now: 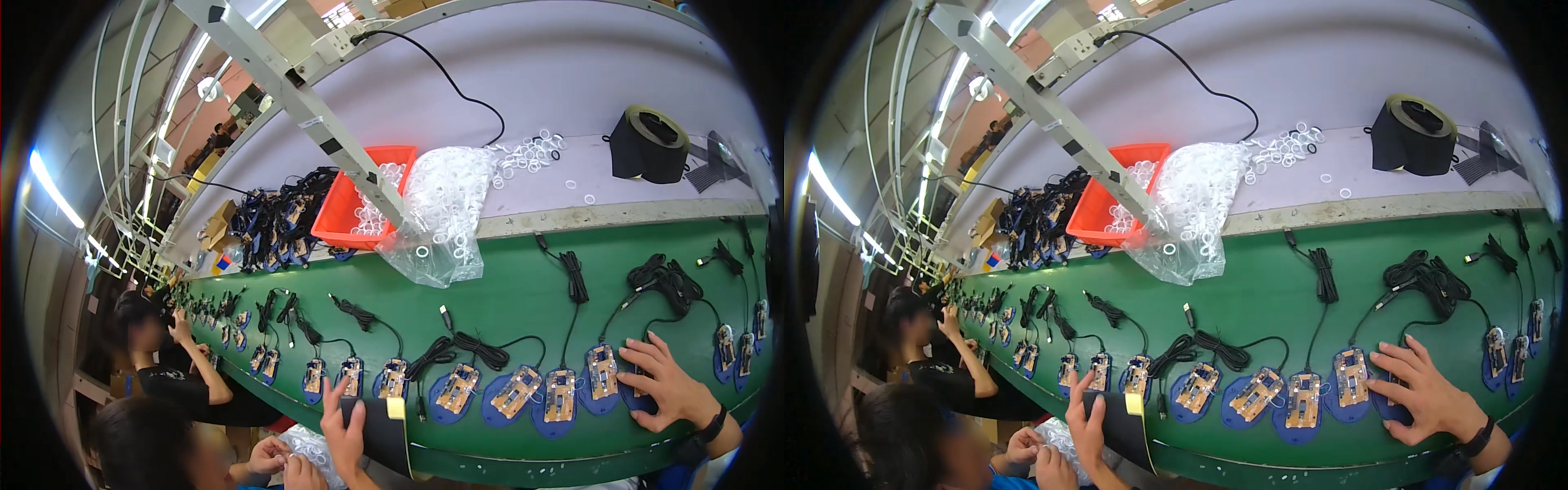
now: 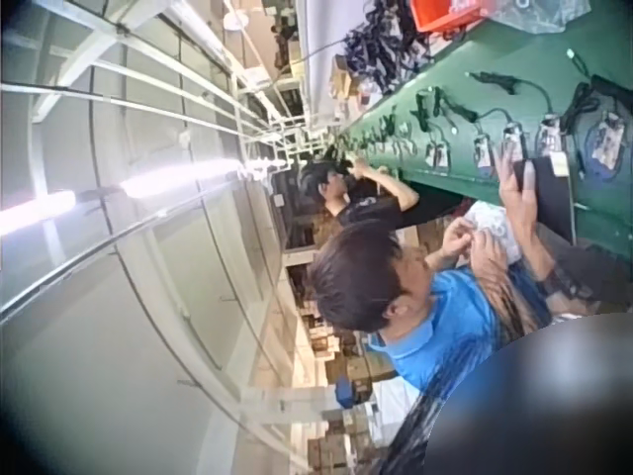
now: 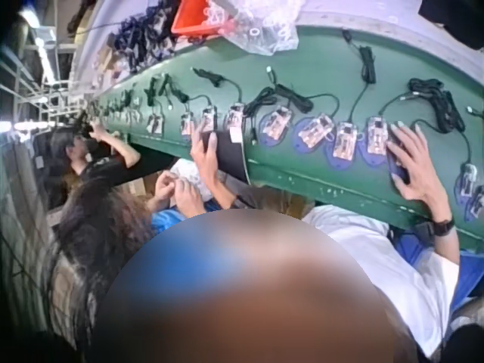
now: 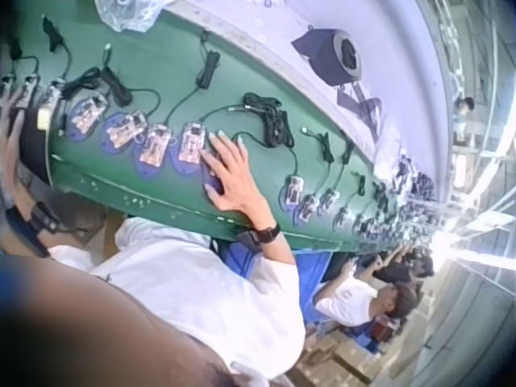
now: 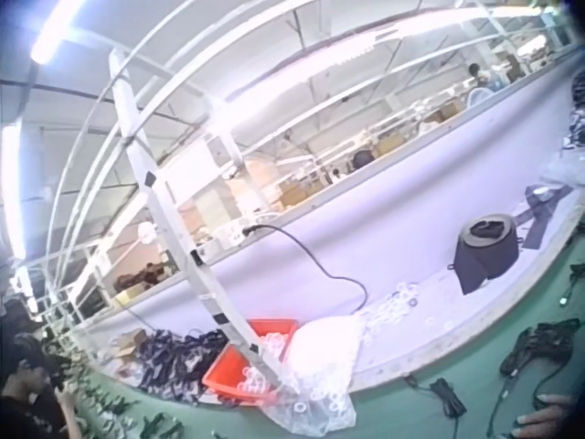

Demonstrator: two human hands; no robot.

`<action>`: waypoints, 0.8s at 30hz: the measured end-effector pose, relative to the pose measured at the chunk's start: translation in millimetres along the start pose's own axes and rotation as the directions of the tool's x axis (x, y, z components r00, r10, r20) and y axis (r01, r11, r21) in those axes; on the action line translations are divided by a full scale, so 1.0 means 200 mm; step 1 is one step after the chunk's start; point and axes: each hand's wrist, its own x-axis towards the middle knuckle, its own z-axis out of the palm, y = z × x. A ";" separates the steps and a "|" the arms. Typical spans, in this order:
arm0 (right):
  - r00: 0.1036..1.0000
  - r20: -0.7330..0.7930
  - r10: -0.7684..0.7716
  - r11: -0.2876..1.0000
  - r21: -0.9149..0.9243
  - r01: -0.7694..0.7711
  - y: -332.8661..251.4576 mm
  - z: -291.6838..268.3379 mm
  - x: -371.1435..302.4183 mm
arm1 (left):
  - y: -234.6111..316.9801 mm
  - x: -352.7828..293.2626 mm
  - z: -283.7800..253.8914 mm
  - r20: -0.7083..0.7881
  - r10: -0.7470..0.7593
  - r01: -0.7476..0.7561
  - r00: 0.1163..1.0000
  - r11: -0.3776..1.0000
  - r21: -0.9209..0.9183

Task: Apply adhesive tape or small components to PCB boards of computer mice on an assembly line.

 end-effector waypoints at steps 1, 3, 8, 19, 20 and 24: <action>1.000 0.002 -0.017 1.000 0.011 0.017 0.02 0.02 -0.02 | 0.05 -0.04 -0.02 -0.010 -0.006 0.006 1.000 1.000 0.016; 0.999 -0.025 -0.033 0.999 0.027 0.034 0.03 0.02 -0.13 | 0.13 -0.08 0.09 0.193 0.091 -0.061 0.977 0.986 -0.152; 0.997 0.063 -0.033 0.996 -0.083 0.038 -0.03 -0.02 -0.13 | 0.12 -0.08 0.23 0.230 0.003 0.013 0.973 0.998 -0.069; 1.000 -0.015 0.012 0.928 -0.371 -0.017 -0.07 0.02 -0.01 | 0.54 -0.15 0.33 0.379 0.292 -0.221 0.878 0.950 -0.220; 1.000 -0.018 0.010 0.938 -0.345 -0.015 -0.05 0.03 0.00 | 0.53 -0.14 0.39 0.408 0.314 -0.245 0.857 0.946 -0.213; 1.000 -0.022 -0.001 0.945 -0.326 -0.006 -0.05 0.03 -0.03 | 0.44 -0.14 0.49 0.446 0.266 -0.239 0.855 0.964 -0.116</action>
